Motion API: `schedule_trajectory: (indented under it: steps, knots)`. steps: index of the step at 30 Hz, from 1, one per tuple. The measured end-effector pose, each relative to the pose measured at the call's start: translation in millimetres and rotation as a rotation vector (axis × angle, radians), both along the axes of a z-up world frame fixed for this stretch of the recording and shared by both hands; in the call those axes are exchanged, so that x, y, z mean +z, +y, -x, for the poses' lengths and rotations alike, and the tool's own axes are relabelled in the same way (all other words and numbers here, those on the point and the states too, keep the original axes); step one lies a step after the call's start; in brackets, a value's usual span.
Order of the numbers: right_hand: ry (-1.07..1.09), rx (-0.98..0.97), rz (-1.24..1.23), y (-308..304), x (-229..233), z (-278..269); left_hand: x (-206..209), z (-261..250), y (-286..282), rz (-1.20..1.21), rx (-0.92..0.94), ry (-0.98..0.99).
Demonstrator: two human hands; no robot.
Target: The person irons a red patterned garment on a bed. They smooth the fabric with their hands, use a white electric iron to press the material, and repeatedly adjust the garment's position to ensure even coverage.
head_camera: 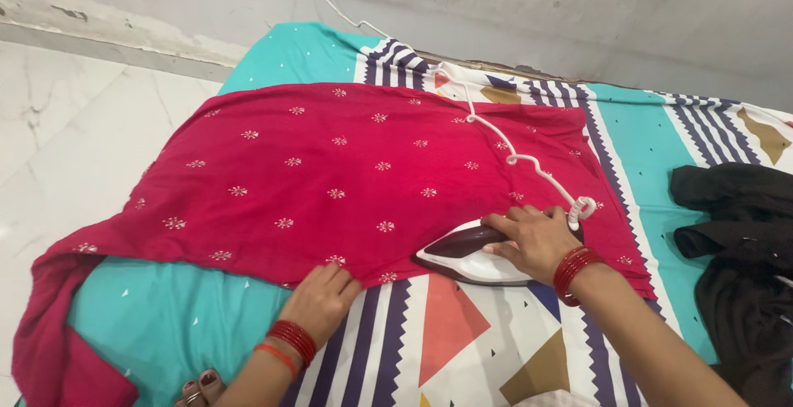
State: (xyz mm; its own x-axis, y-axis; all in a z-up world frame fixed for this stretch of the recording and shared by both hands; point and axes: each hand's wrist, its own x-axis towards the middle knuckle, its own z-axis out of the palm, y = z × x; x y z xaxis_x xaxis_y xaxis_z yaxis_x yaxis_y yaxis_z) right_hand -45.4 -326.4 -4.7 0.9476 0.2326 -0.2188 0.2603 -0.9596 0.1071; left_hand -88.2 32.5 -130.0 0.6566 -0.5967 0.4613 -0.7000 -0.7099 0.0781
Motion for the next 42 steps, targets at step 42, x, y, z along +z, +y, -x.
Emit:
schedule_trajectory:
  steps: [42]
  knots:
    - [-0.012,-0.013,-0.028,127,2,-25,-2,29,12,0.071,0.32,0.181]
